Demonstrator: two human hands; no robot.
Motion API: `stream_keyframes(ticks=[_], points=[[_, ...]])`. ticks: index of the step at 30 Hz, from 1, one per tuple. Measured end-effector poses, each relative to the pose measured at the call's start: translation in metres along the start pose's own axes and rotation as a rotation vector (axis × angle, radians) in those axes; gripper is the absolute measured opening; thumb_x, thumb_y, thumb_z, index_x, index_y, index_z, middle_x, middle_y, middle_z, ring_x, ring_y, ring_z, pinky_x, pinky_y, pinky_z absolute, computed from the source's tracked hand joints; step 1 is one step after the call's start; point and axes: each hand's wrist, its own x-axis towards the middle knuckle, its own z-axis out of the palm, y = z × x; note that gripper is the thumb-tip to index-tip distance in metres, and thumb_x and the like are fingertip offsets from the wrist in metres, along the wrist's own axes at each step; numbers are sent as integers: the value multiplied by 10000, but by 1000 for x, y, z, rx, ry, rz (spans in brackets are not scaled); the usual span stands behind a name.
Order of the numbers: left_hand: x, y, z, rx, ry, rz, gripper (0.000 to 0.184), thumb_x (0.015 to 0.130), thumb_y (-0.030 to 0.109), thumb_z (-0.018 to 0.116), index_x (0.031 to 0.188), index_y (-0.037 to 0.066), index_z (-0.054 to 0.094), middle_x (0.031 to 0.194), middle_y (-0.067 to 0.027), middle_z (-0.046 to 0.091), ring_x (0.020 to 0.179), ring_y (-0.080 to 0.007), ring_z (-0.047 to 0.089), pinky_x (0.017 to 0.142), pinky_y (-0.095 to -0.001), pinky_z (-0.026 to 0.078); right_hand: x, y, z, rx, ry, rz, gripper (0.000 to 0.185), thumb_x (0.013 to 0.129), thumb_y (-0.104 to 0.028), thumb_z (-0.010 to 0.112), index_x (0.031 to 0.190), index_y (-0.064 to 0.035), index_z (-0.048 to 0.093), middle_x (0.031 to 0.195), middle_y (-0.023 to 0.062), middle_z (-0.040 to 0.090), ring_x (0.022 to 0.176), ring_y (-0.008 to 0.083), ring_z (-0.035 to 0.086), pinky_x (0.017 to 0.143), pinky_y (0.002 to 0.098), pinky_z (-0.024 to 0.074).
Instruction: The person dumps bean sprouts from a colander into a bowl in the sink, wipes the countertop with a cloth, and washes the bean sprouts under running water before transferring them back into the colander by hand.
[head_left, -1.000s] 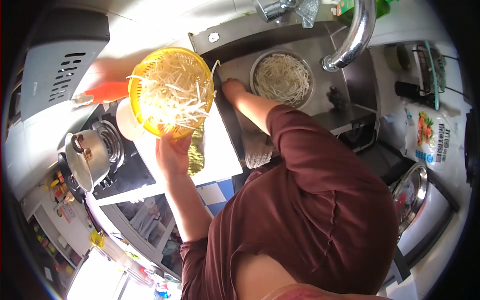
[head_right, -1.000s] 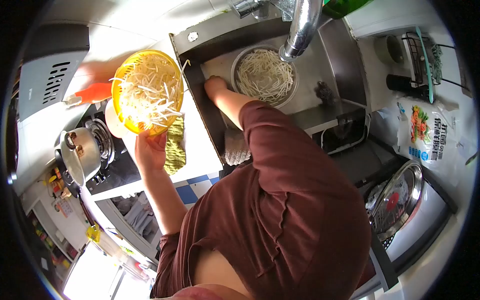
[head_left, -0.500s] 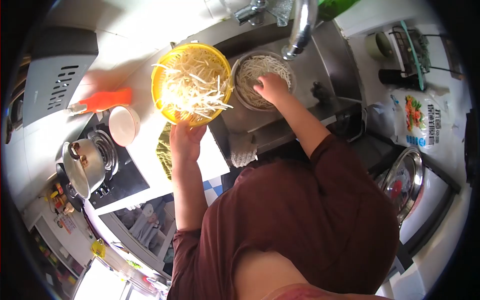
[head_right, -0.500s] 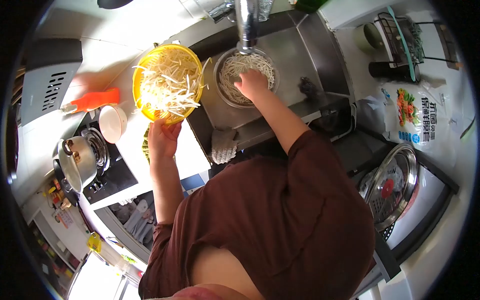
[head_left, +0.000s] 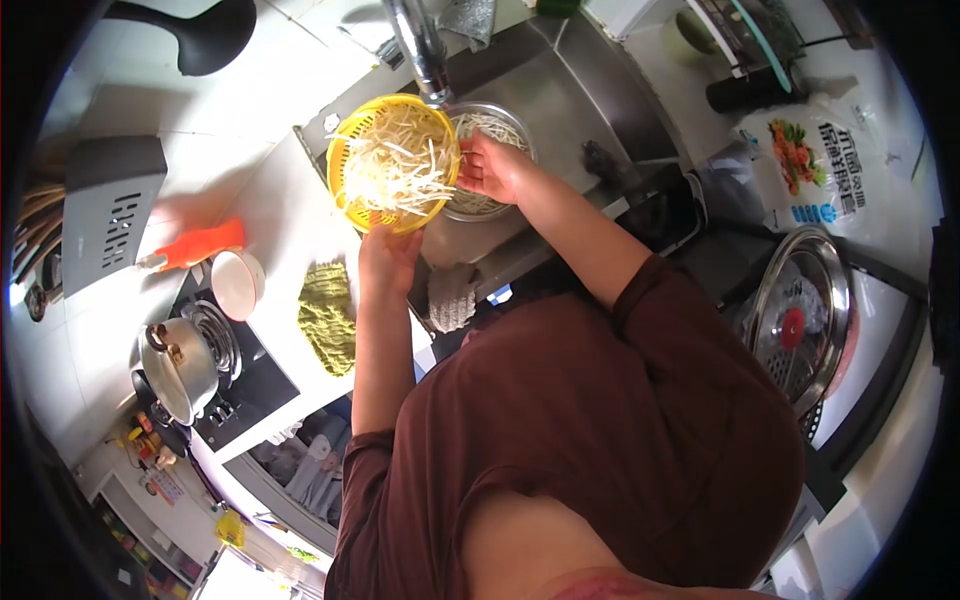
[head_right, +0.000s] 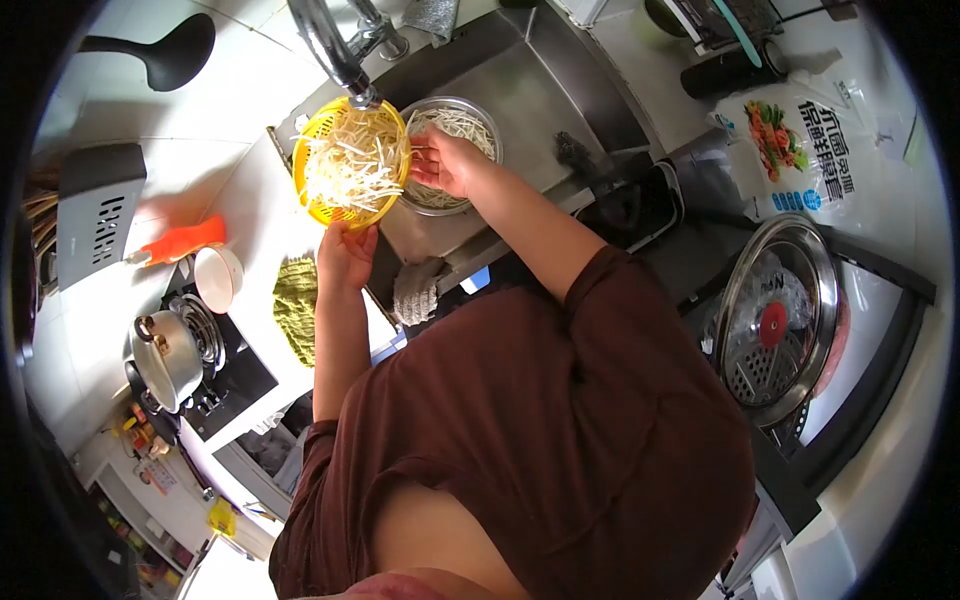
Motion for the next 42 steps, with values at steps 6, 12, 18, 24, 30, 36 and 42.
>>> stream_keyframes(ticks=[6, 12, 18, 24, 30, 36, 42], points=[[5, -6, 3, 10, 2, 24, 441, 843, 91, 393, 1283, 70, 373, 1174, -128, 551, 1014, -284, 591, 781, -355, 517, -7, 0, -14, -129, -29, -126, 118, 886, -219, 594, 908, -103, 593, 837, -5, 589, 748, 99, 562, 728, 251, 492], [3, -13, 3, 25, 8, 53, 399, 859, 90, 380, 1257, 51, 384, 1146, -143, 573, 976, -299, 615, 749, -335, 549, -24, -12, -17, -278, 20, -348, 103, 867, -171, 618, 922, -86, 597, 832, 5, 606, 743, 86, 576, 697, 229, 486], [6, -22, -2, 70, -17, 13, 486, 822, 77, 380, 1305, 120, 346, 1177, -122, 535, 975, -288, 602, 799, -381, 513, -42, -30, 35, -1155, -21, -1086, 246, 856, -152, 617, 1056, -12, 583, 1018, 141, 628, 943, 197, 618, 816, 287, 478], [0, -31, 8, -3, -37, 48, 488, 818, 66, 371, 1302, 129, 351, 1197, -105, 525, 1003, -267, 590, 801, -395, 512, -31, -15, 9, -810, 284, -692, 453, 937, -276, 491, 1299, -17, 407, 1236, 156, 515, 1041, 233, 572, 859, 318, 457], [-2, -38, 13, 8, 2, 87, 441, 850, 88, 394, 1288, 133, 368, 1167, -102, 553, 955, -263, 618, 753, -336, 545, -26, 8, 15, -958, 121, -804, 433, 930, -310, 493, 1236, -3, 492, 1198, 183, 544, 1106, 308, 536, 902, 393, 428], [6, -49, 9, 25, -5, 72, 456, 853, 66, 373, 1302, 139, 348, 1164, -105, 548, 951, -266, 617, 775, -356, 543, -39, 23, 44, -1816, 296, -1083, 495, 910, -321, 506, 1261, 22, 438, 1237, 194, 517, 1230, 351, 413, 1048, 488, 253], [6, -51, 7, 25, -10, 32, 481, 851, 65, 379, 1322, 143, 322, 1214, -112, 506, 1010, -276, 586, 817, -398, 522, -40, 26, 45, -1740, 65, -988, 524, 915, -383, 496, 1246, 22, 460, 1288, 182, 481, 1227, 340, 427, 1043, 413, 306]])
